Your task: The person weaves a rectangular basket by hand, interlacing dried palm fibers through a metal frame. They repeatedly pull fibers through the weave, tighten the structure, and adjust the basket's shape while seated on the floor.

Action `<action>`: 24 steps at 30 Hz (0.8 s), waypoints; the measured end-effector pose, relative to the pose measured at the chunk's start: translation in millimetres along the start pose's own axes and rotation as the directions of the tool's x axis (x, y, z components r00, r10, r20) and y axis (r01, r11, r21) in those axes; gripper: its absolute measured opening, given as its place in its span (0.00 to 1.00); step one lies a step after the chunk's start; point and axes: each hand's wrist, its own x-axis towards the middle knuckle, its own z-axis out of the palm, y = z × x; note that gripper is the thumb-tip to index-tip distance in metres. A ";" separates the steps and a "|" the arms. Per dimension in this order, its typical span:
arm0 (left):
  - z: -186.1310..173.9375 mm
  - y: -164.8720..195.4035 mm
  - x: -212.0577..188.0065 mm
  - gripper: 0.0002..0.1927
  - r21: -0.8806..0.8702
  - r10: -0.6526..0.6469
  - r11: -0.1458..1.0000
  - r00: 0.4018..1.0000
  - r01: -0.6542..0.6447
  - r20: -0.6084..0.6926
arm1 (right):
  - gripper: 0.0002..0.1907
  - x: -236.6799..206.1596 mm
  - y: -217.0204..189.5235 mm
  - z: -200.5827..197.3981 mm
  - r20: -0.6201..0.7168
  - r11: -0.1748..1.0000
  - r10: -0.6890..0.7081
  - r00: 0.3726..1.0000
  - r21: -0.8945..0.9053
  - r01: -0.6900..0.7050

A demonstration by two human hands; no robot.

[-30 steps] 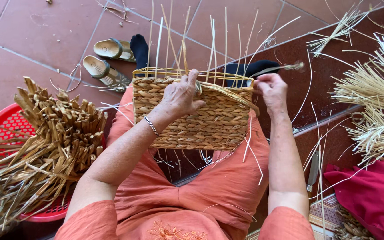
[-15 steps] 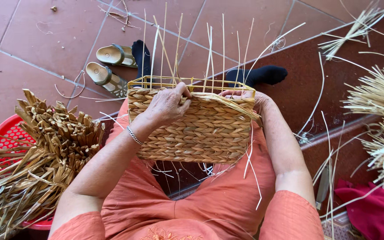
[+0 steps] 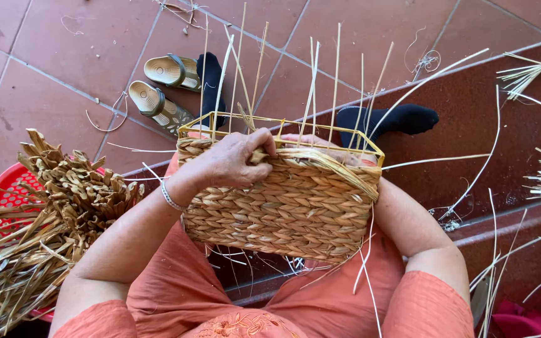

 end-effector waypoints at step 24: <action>50.3 28.2 -34.2 0.17 0.270 0.223 0.957 0.861 -0.105 -0.456 | 0.13 18.2 22.9 -21.9 -0.239 0.897 -0.075 0.968 -0.440 -0.039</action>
